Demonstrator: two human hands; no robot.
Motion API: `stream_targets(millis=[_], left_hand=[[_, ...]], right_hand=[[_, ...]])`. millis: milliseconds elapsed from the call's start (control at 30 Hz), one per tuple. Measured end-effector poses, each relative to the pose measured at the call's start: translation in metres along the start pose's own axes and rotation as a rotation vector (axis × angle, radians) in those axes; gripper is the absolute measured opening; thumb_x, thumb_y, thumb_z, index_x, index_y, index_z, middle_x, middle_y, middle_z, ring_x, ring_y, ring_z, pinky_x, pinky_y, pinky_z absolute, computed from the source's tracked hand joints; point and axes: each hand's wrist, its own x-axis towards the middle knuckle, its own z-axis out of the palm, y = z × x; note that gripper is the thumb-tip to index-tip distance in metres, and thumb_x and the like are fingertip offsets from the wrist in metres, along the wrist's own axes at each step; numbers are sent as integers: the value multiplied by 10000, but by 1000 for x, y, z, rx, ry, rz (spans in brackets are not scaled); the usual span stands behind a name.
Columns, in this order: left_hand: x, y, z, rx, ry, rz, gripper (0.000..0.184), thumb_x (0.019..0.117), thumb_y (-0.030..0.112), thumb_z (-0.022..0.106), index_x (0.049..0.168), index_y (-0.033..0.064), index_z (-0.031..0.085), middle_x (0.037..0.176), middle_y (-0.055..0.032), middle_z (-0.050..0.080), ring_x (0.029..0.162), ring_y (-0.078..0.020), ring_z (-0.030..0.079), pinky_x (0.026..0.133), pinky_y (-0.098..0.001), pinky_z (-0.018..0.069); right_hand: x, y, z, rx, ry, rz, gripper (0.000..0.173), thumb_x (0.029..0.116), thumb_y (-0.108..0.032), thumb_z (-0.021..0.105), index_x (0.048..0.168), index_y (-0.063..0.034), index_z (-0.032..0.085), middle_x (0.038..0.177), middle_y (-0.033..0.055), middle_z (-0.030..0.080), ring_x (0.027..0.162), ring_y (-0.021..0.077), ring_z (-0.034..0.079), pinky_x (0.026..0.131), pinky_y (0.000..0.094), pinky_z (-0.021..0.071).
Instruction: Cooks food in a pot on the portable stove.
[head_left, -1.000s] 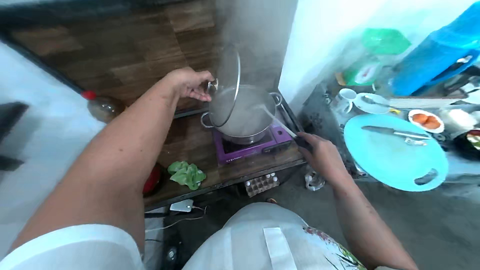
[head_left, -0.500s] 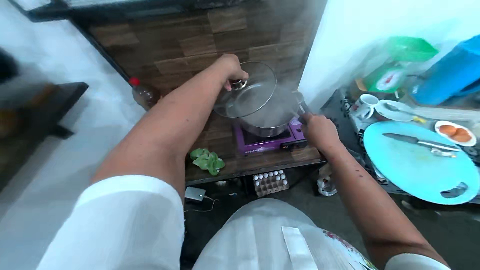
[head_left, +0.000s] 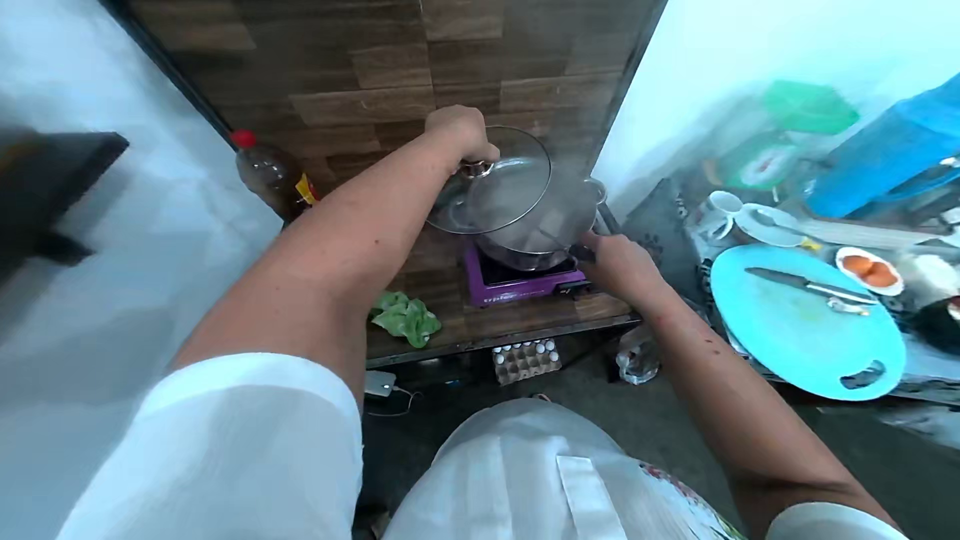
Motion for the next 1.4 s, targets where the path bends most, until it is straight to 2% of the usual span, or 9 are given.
stream_targets(millis=[133,300,433,567,767,1033,1200,1267,1400], left_hand=[[3,-2,-2,9,10,-6,552,968,491,641,995,-59,676,1014,-257,685,937,-393,688,838,-619,516],[6,-4,-4,21,21,10,572,973,492,636,983,-79,671,996,-271,683,940,-414,683,842,-634,505],[12,-5,-2,20,37,25,565,974,487,639,950,-77,668,965,-271,680,935,-425,676,837,-656,493],[12,-1,0,23,29,23,576,984,492,628,966,-82,669,985,-275,681,957,-431,674,844,-657,490],[14,2,8,57,45,66,587,965,494,649,1010,-91,664,1076,-311,664,1036,-470,661,850,-680,494],[19,19,13,77,19,127,558,953,479,665,1028,-74,680,1139,-298,662,1120,-464,639,880,-680,489],[18,15,5,-17,32,88,567,963,492,647,1009,-73,664,1050,-279,672,991,-434,674,841,-645,510],[17,10,2,-35,42,68,561,967,495,639,987,-65,663,1019,-263,676,955,-413,679,826,-631,513],[14,-5,-1,-56,57,43,573,968,493,637,1001,-79,656,1049,-288,666,990,-432,672,841,-651,506]], right_hand=[[-17,22,-22,-69,-1,-48,339,961,-176,700,1298,-213,685,1081,198,725,963,460,693,774,691,528],[-46,48,-76,-168,130,-90,327,938,-136,740,1259,-190,710,1091,202,725,948,484,688,739,725,511],[-57,49,-107,-347,128,-42,307,896,-150,794,1192,-216,743,941,187,728,853,460,689,673,680,514],[-48,43,-96,-413,87,12,227,890,-104,763,1106,-173,755,929,196,724,844,471,687,648,676,507],[-19,50,-58,-290,127,80,270,920,-73,714,1184,-128,709,1087,236,700,925,506,677,687,696,515],[-9,49,-48,-53,70,146,273,1019,-172,626,1255,-39,662,1038,292,691,993,516,667,816,699,512],[24,43,-35,-46,-7,141,217,1007,-178,628,1070,21,689,978,284,687,928,497,676,774,699,521],[41,44,-34,23,-106,120,247,1033,-198,593,1091,25,684,976,264,686,885,447,685,780,662,537],[38,41,-45,162,-223,36,241,1076,-195,537,1133,1,664,816,162,658,592,247,626,593,441,560]])
